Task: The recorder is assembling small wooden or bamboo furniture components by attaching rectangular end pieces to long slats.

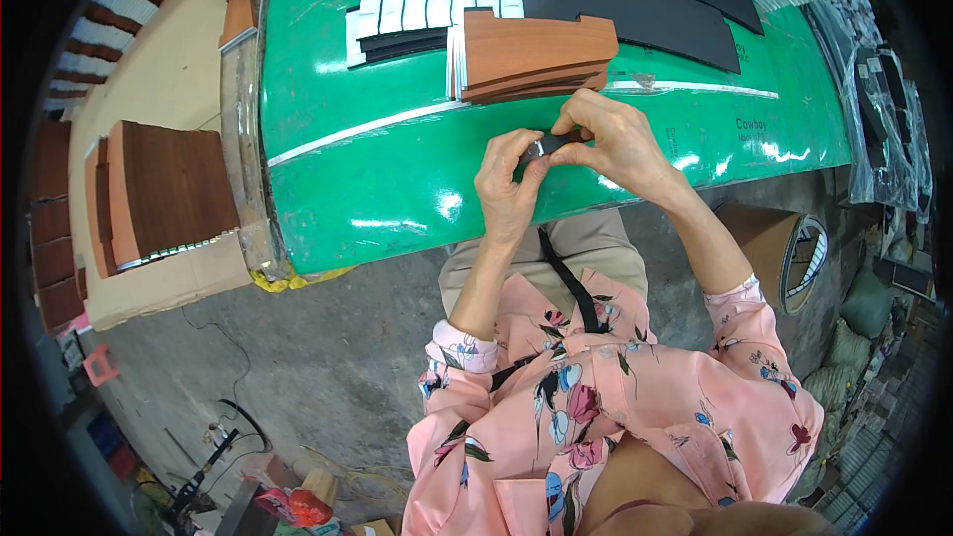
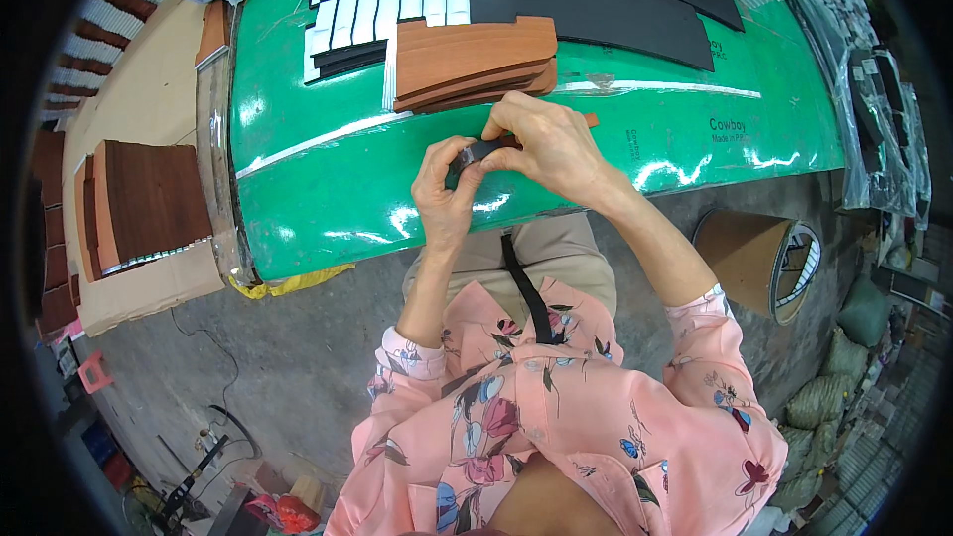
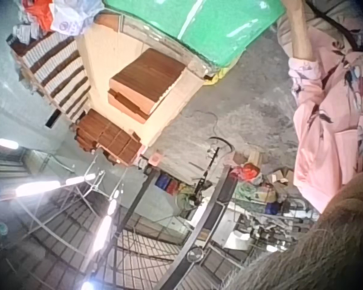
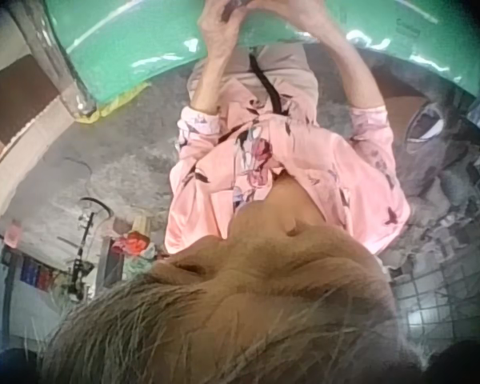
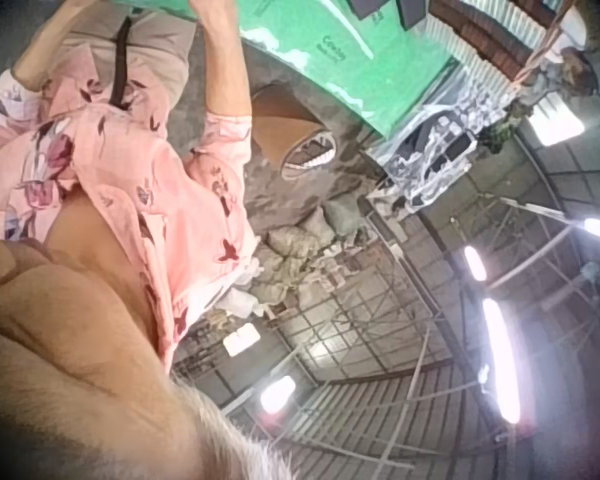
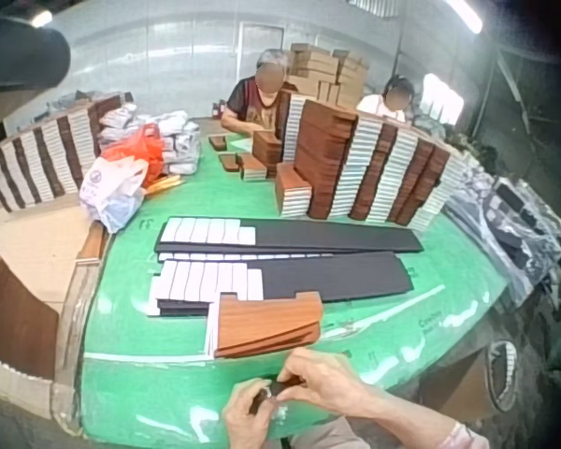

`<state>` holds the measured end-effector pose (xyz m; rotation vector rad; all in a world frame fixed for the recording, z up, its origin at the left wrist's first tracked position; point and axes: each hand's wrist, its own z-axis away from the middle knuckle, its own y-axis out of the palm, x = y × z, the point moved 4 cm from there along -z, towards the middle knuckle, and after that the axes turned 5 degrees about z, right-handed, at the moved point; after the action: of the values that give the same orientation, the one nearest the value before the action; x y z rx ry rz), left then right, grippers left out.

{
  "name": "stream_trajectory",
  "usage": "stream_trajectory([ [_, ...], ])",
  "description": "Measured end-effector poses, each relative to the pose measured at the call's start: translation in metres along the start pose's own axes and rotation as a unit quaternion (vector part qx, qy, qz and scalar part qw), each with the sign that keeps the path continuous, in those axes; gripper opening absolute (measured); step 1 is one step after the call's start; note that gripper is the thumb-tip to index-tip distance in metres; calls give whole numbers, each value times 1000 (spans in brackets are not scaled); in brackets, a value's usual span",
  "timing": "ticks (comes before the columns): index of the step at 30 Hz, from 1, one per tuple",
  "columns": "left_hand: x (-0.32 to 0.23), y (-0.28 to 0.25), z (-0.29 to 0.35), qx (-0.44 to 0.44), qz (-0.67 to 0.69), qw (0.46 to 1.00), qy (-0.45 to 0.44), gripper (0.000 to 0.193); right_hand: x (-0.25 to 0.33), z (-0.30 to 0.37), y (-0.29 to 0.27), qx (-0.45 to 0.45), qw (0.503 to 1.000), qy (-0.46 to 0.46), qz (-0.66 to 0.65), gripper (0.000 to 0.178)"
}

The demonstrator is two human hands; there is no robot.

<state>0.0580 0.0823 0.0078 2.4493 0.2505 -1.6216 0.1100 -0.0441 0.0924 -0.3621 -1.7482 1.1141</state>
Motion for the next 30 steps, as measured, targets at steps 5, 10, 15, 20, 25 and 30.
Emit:
stream_trajectory([
  [5,0,0,0,11,-2,1000,-8,27,-3,2,-1,17,1000,-3,-16,29],
  [10,-1,1,0,10,0,1000,-20,27,-6,6,-1,28,999,-16,-28,33],
  [15,-1,1,0,6,-2,1000,-27,26,-17,14,0,18,997,-52,-45,40],
  [20,1,1,1,7,-6,1000,-25,26,-14,15,0,-9,986,28,-164,34],
  [25,-1,2,0,5,-3,1000,-20,26,1,12,-7,-89,988,-124,31,30],
  [30,-1,1,0,2,-9,1000,-12,27,8,14,-4,-95,976,-157,114,25],
])
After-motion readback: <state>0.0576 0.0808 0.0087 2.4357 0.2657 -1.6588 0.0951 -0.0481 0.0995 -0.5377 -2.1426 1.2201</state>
